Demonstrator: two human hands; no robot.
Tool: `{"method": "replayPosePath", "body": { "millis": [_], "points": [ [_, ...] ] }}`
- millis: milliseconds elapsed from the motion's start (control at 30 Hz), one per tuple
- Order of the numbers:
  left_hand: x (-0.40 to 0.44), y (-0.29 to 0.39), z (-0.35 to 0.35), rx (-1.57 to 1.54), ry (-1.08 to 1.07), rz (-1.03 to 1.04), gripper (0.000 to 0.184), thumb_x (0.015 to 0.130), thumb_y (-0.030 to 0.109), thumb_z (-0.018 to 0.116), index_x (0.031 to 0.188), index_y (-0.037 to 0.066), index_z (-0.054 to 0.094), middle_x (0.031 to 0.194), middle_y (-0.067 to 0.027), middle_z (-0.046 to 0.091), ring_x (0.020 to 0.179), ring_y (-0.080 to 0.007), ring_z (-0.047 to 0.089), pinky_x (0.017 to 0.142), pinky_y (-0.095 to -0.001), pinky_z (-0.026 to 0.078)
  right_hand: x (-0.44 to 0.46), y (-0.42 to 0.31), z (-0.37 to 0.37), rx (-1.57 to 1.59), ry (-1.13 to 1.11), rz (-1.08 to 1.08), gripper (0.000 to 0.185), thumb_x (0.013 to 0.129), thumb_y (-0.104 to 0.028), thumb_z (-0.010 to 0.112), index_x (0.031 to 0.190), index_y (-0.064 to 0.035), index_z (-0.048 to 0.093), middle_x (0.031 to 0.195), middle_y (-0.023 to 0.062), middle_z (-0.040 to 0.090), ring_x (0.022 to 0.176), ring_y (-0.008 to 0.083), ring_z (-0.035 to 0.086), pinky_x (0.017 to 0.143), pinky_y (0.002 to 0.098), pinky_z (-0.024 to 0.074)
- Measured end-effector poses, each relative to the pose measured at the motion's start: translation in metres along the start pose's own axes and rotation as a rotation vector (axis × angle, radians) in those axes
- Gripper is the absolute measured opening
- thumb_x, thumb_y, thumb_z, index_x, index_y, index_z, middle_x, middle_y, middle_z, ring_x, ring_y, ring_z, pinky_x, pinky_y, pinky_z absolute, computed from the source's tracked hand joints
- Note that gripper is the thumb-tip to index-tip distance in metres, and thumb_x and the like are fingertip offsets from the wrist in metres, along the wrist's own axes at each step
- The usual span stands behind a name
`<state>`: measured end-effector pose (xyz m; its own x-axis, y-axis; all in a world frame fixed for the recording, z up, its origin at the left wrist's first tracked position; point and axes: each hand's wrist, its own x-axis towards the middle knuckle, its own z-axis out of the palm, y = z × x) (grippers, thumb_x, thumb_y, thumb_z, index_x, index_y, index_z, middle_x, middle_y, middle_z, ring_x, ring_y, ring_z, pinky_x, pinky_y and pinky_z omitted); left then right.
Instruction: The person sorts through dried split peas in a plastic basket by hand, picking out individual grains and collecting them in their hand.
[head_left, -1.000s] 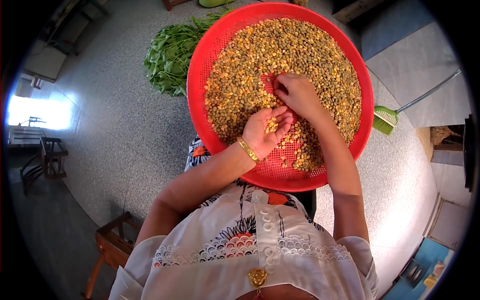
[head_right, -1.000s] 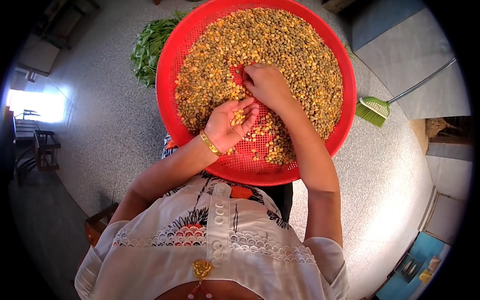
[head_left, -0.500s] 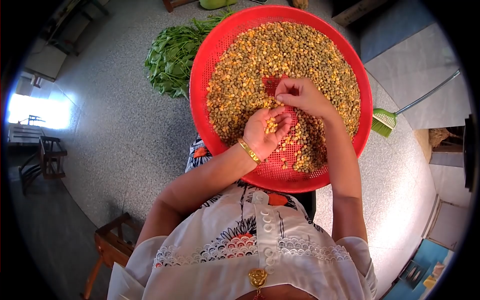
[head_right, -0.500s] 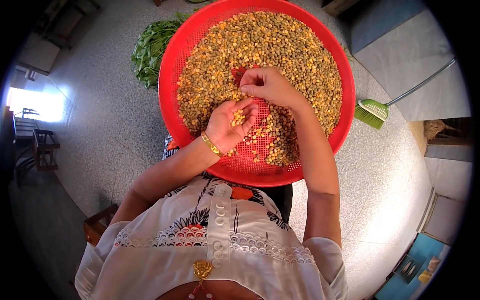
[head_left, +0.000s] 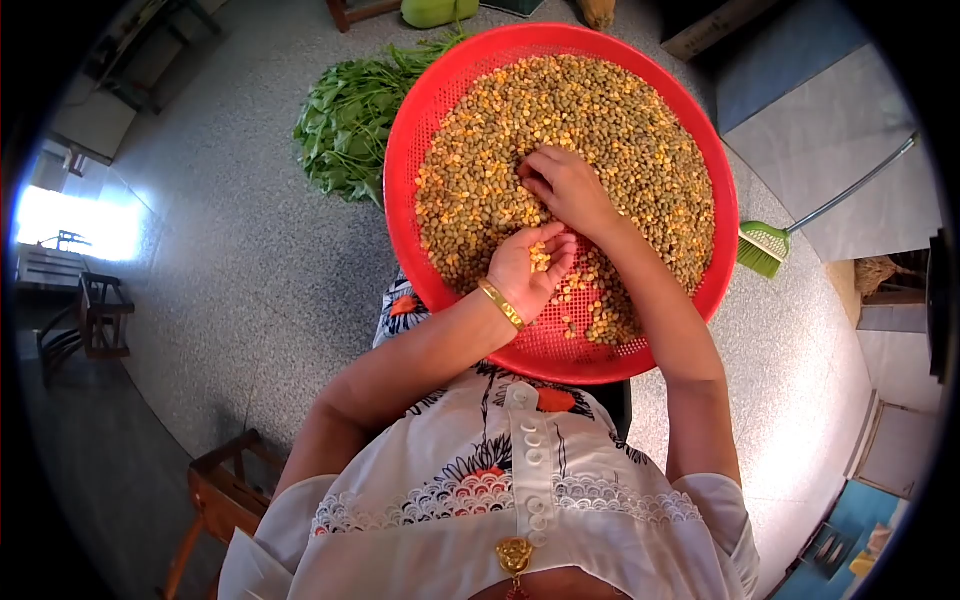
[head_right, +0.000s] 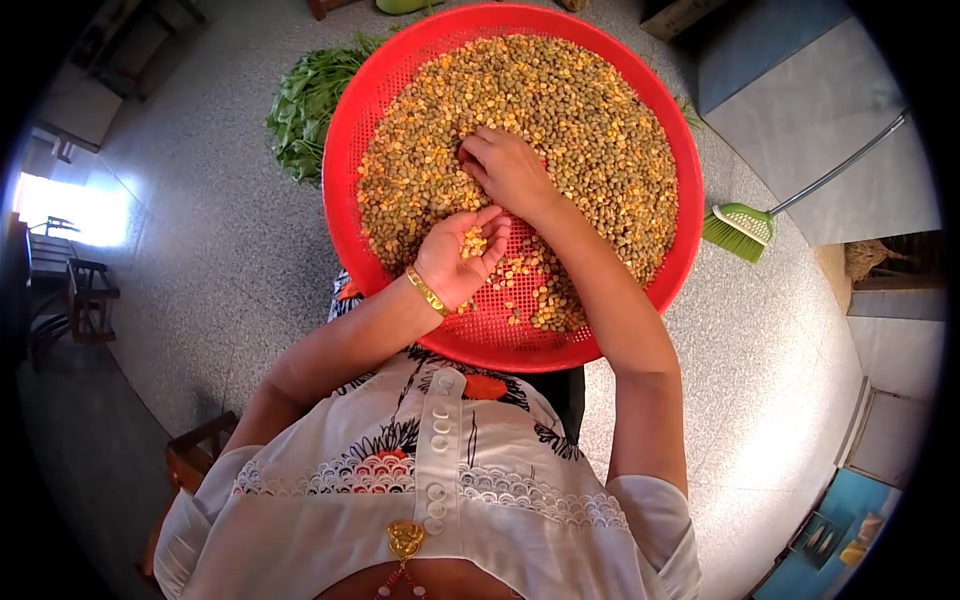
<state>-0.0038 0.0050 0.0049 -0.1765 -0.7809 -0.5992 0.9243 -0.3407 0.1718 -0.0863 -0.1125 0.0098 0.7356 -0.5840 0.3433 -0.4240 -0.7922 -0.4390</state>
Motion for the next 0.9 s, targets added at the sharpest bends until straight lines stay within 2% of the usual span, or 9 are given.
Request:
{"method": "replayPosePath", "body": {
  "millis": [300, 367, 467, 500, 600, 733, 767, 833, 900],
  "points": [
    [-0.031, 0.008, 0.001, 0.116, -0.056, 0.001, 0.024, 0.087, 0.009, 0.043, 0.105, -0.006, 0.050, 0.098, -0.0109, 0.052, 0.092, -0.0181, 0.052, 0.084, -0.0268, 0.046, -0.007, 0.004, -0.021, 0.082, -0.048, 0.198, 0.008, 0.072, -0.007, 0.057, 0.077, -0.0015, 0.054, 0.076, 0.0151, 0.057, 0.071, 0.0316, 0.056, 0.066, 0.0386, 0.0453],
    [-0.041, 0.012, 0.003, 0.159, -0.049, -0.019, 0.025, 0.087, 0.009, 0.044, 0.105, -0.007, 0.050, 0.099, -0.0113, 0.052, 0.093, -0.0186, 0.052, 0.085, -0.0272, 0.045, -0.009, 0.005, -0.026, 0.084, -0.008, 0.202, 0.008, 0.071, -0.006, 0.057, 0.077, -0.0012, 0.054, 0.072, 0.0129, 0.058, 0.067, 0.0263, 0.057, 0.063, 0.0342, 0.0454],
    [-0.050, 0.017, -0.002, 0.189, -0.067, -0.066, 0.026, 0.087, 0.009, 0.044, 0.107, -0.007, 0.050, 0.102, -0.0121, 0.052, 0.096, -0.0196, 0.051, 0.087, -0.0283, 0.044, -0.011, -0.002, -0.042, 0.529, -0.141, 0.271, 0.011, 0.076, -0.009, 0.060, 0.083, -0.0012, 0.057, 0.073, 0.0001, 0.056, 0.070, 0.0085, 0.051, 0.064, 0.0248, 0.0423],
    [-0.052, 0.019, -0.004, 0.180, -0.093, -0.094, 0.026, 0.087, 0.009, 0.044, 0.108, -0.007, 0.050, 0.104, -0.0125, 0.052, 0.098, -0.0201, 0.051, 0.089, -0.0290, 0.043, -0.012, -0.007, -0.044, 0.531, -0.134, 0.273, 0.011, 0.076, -0.009, 0.060, 0.083, -0.0012, 0.057, 0.073, 0.0001, 0.056, 0.070, 0.0085, 0.051, 0.064, 0.0248, 0.0423],
    [-0.053, 0.023, -0.008, 0.132, -0.145, -0.088, 0.029, 0.087, 0.009, 0.043, 0.112, -0.006, 0.048, 0.107, -0.0126, 0.051, 0.100, -0.0205, 0.051, 0.090, -0.0297, 0.042, -0.016, -0.030, -0.054, 0.968, -0.544, 0.208, 0.015, 0.080, -0.014, 0.060, 0.088, -0.0015, 0.059, 0.077, -0.0003, 0.058, 0.074, 0.0077, 0.052, 0.068, 0.0233, 0.0433],
    [-0.061, 0.025, -0.003, 0.050, -0.129, -0.087, 0.031, 0.088, 0.009, 0.042, 0.114, -0.005, 0.046, 0.108, -0.0123, 0.051, 0.101, -0.0204, 0.050, 0.091, -0.0300, 0.041, -0.011, -0.013, -0.032, 0.647, -0.141, 0.286, 0.014, 0.077, -0.011, 0.061, 0.087, -0.0021, 0.060, 0.076, 0.0030, 0.059, 0.072, 0.0105, 0.054, 0.066, 0.0252, 0.0438],
    [-0.067, 0.025, 0.000, 0.079, -0.101, -0.076, 0.031, 0.088, 0.009, 0.042, 0.115, -0.005, 0.045, 0.108, -0.0125, 0.051, 0.101, -0.0205, 0.050, 0.091, -0.0300, 0.041, -0.011, -0.004, -0.026, 0.646, -0.139, 0.285, 0.014, 0.077, -0.011, 0.061, 0.087, -0.0021, 0.060, 0.076, 0.0030, 0.059, 0.072, 0.0105, 0.054, 0.066, 0.0252, 0.0438],
    [-0.070, 0.027, 0.001, 0.105, -0.071, -0.071, 0.032, 0.088, 0.009, 0.041, 0.116, -0.005, 0.044, 0.109, -0.0127, 0.051, 0.102, -0.0206, 0.050, 0.091, -0.0299, 0.041, -0.008, 0.003, -0.021, 0.146, 0.120, 0.254, 0.010, 0.073, -0.011, 0.060, 0.081, -0.0044, 0.061, 0.075, 0.0071, 0.060, 0.068, 0.0206, 0.058, 0.061, 0.0312, 0.0451],
    [-0.068, 0.027, -0.007, 0.095, -0.099, -0.105, 0.032, 0.088, 0.009, 0.041, 0.116, -0.006, 0.044, 0.110, -0.0131, 0.050, 0.103, -0.0212, 0.049, 0.091, -0.0306, 0.041, -0.009, 0.006, -0.012, 0.106, 0.119, 0.226, 0.009, 0.070, -0.010, 0.061, 0.077, -0.0054, 0.059, 0.076, 0.0095, 0.058, 0.072, 0.0268, 0.056, 0.065, 0.0366, 0.0441]
  ]
}}
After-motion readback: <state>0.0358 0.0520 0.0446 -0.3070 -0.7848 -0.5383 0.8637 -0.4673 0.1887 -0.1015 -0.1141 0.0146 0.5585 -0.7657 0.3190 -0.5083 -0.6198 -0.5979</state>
